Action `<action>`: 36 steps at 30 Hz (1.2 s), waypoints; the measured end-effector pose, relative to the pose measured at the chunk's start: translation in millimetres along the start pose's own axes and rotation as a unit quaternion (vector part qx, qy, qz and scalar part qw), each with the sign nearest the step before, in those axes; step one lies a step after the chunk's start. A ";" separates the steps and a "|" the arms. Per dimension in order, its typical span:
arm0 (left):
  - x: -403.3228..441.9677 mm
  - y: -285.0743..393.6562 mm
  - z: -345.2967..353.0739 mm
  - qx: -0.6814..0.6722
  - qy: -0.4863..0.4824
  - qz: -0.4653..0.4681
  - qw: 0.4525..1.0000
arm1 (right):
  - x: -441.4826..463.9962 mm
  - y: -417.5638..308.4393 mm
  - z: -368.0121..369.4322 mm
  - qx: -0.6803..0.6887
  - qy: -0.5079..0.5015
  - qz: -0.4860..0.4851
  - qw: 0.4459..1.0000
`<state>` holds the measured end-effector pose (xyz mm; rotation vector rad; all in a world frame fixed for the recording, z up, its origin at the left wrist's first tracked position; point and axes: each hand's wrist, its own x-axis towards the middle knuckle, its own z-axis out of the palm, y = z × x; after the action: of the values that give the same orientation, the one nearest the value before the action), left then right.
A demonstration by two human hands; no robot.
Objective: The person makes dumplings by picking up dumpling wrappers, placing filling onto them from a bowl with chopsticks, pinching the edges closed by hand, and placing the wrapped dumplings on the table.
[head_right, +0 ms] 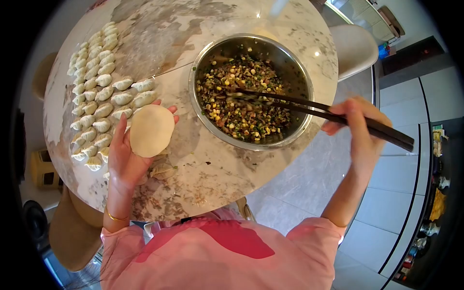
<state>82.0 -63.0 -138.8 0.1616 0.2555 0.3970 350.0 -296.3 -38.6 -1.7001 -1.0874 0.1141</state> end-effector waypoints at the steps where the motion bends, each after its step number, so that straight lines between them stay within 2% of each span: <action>1: -0.5 0.2 0.0 -0.003 0.000 0.002 1.000 | -2.5 1.7 -10.9 -0.001 -0.003 -0.001 1.000; 4: -0.9 -0.5 0.7 0.000 0.003 -0.003 1.000 | -13.9 7.1 -37.7 0.020 0.005 -0.013 1.000; 7: -2.0 -2.1 1.2 -0.004 0.001 -0.009 1.000 | -24.9 12.7 -45.5 0.085 0.058 -0.024 0.994; 9: -2.3 -1.9 0.9 0.012 -0.003 -0.005 1.000 | -29.9 21.3 -44.4 0.059 0.112 0.010 0.992; 13: -2.4 -1.7 -0.5 0.021 -0.011 0.000 1.000 | -37.4 40.9 -40.5 0.060 0.104 0.088 0.989; 25: -2.6 -1.5 1.2 0.004 -0.002 -0.006 1.000 | -51.9 96.8 -12.7 0.206 0.218 0.158 0.941; 36: 4.1 -7.2 2.5 -0.024 -0.008 -0.011 1.000 | -51.7 94.3 -12.4 0.280 0.278 0.116 0.912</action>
<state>88.9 -68.2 -138.8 0.1154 0.2314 0.3792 383.3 -343.2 -130.3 -1.2145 -0.3678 0.0748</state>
